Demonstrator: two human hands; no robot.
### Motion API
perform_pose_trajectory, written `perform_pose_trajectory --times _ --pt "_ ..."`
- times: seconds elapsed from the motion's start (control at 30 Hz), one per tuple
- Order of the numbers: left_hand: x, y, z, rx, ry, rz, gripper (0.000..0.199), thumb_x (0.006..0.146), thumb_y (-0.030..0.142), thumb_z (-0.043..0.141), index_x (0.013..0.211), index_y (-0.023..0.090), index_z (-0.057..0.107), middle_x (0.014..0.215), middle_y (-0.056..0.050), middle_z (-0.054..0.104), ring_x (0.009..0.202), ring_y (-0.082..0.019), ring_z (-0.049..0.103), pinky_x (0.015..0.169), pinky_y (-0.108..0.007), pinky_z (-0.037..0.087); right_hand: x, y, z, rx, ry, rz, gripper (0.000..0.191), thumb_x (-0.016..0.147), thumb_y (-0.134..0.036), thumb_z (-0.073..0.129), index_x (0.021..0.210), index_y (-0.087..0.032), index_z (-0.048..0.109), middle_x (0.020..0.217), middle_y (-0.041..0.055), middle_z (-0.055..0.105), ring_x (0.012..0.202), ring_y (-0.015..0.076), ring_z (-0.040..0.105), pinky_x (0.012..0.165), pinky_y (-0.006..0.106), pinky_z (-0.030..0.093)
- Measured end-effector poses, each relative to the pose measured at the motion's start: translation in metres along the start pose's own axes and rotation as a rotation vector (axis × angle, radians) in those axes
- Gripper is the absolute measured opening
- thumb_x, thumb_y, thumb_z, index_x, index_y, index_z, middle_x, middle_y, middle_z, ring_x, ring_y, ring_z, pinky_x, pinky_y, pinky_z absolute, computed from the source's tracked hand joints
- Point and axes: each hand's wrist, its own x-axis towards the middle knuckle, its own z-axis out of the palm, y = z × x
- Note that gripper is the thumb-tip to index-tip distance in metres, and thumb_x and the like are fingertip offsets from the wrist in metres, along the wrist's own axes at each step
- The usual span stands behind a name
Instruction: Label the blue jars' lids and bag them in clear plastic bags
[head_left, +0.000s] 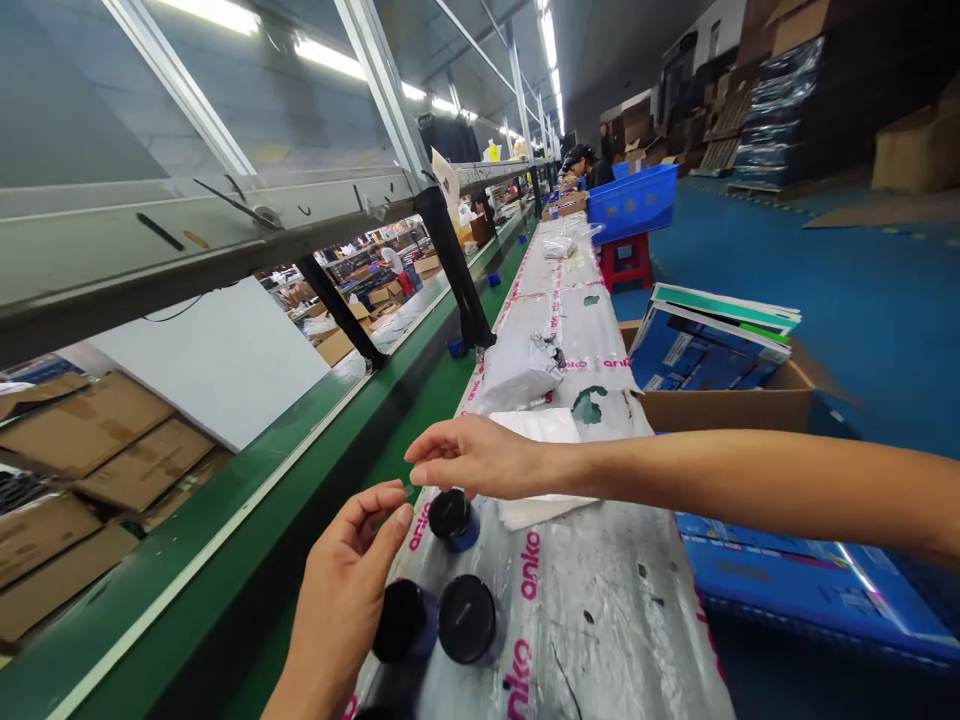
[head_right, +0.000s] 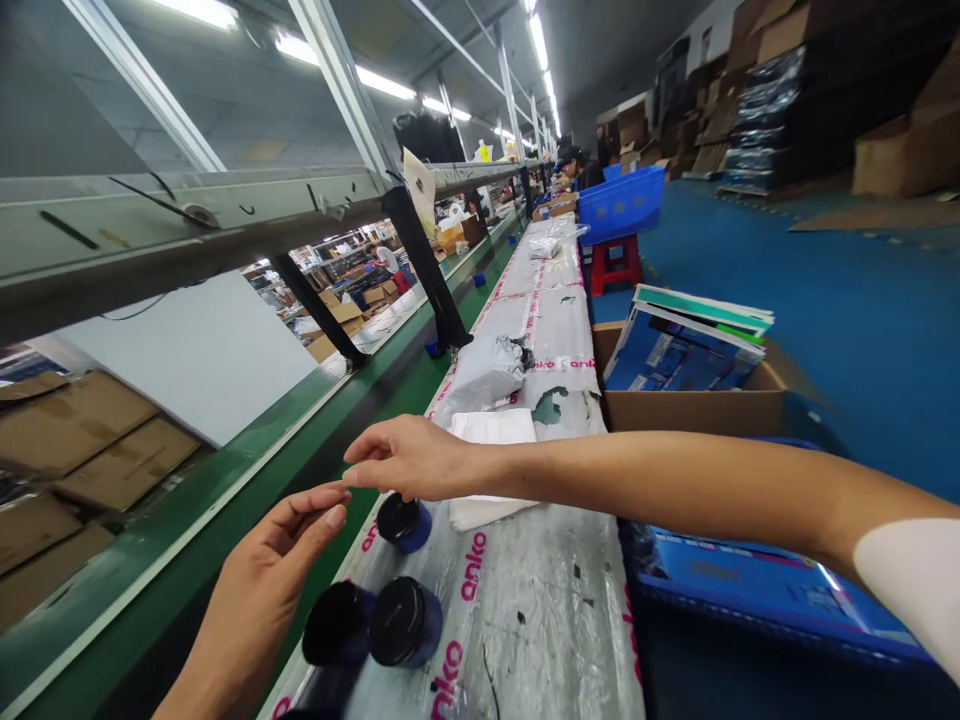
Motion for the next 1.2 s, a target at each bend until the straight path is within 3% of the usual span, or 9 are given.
perform_pose_trajectory --times 0.23,0.47,0.6,0.73,0.83,0.9,0.97,1.07,1.2 --pt "-0.025 0.003 -0.006 0.012 -0.015 0.068 0.042 0.083 0.057 0.070 0.105 0.022 0.066 0.111 -0.003 0.071 0.103 -0.019 0.065 0.090 -0.029 0.051 -0.006 0.000 0.025 0.005 -0.072 0.003 0.022 0.077 -0.032 0.070 0.093 -0.016 0.071 0.077 -0.0001 0.065 0.067 0.0115 0.060 0.047 0.016 0.050" --pt "-0.033 0.002 -0.011 0.082 0.001 0.093 0.037 0.083 0.056 0.069 0.096 0.022 0.067 0.114 -0.003 0.071 0.103 -0.021 0.065 0.091 -0.032 0.046 -0.015 -0.012 0.036 -0.133 -0.051 -0.031 0.010 0.077 -0.023 0.065 0.083 -0.016 0.070 0.070 -0.0020 0.062 0.060 0.0085 0.054 0.049 0.016 0.042" --pt "-0.040 0.009 -0.013 0.241 0.081 0.064 0.035 0.083 0.056 0.066 0.089 0.022 0.067 0.098 -0.001 0.073 0.089 -0.020 0.064 0.079 -0.031 0.045 -0.019 -0.019 0.046 -0.210 0.037 -0.090 0.009 0.077 -0.019 0.066 0.082 -0.015 0.072 0.065 -0.0025 0.062 0.057 0.0077 0.051 0.051 0.018 0.037" --pt "-0.047 0.005 -0.023 0.341 0.111 -0.022 0.035 0.083 0.057 0.062 0.089 0.023 0.066 0.092 -0.001 0.072 0.071 -0.017 0.061 0.067 -0.031 0.045 -0.016 -0.018 0.053 -0.170 0.040 -0.074 0.012 0.078 -0.022 0.066 0.085 -0.015 0.073 0.058 -0.0042 0.058 0.054 0.0078 0.051 0.052 0.019 0.039" --pt "-0.052 -0.014 -0.035 0.374 0.107 -0.020 0.042 0.082 0.059 0.063 0.105 0.024 0.064 0.106 -0.004 0.073 0.092 -0.023 0.067 0.083 -0.036 0.050 -0.011 -0.012 0.055 -0.136 0.024 -0.006 0.016 0.078 -0.028 0.066 0.088 -0.016 0.072 0.063 -0.0034 0.060 0.053 0.0089 0.052 0.049 0.020 0.039" --pt "-0.055 -0.031 -0.041 0.398 0.067 0.027 0.056 0.082 0.055 0.065 0.128 0.026 0.055 0.125 -0.007 0.068 0.118 -0.026 0.062 0.103 -0.041 0.044 -0.009 -0.007 0.056 -0.141 -0.032 0.058 0.018 0.078 -0.029 0.066 0.088 -0.016 0.072 0.065 -0.0028 0.061 0.053 0.0093 0.051 0.047 0.020 0.038" --pt "-0.059 -0.046 -0.043 0.428 -0.026 0.025 0.075 0.080 0.046 0.068 0.147 0.028 0.039 0.140 -0.008 0.060 0.132 -0.027 0.054 0.112 -0.045 0.036 -0.007 -0.001 0.058 -0.189 -0.106 0.089 0.016 0.077 -0.028 0.065 0.085 -0.016 0.072 0.065 -0.0027 0.061 0.055 0.0093 0.051 0.048 0.020 0.037" --pt "-0.062 -0.057 -0.039 0.415 -0.154 -0.036 0.093 0.075 0.030 0.068 0.156 0.031 0.023 0.147 -0.007 0.055 0.135 -0.027 0.052 0.114 -0.044 0.034 -0.007 0.006 0.063 -0.295 -0.173 0.086 0.014 0.077 -0.025 0.064 0.079 -0.015 0.073 0.065 -0.0026 0.060 0.061 0.0097 0.050 0.053 0.020 0.036" --pt "-0.059 -0.056 -0.031 0.381 -0.164 -0.068 0.094 0.073 0.022 0.066 0.157 0.033 0.023 0.143 -0.004 0.059 0.121 -0.025 0.061 0.107 -0.040 0.039 -0.005 0.011 0.070 -0.379 -0.270 0.126 0.016 0.078 -0.021 0.059 0.080 -0.014 0.073 0.070 -0.0013 0.064 0.066 0.0110 0.053 0.060 0.020 0.040"
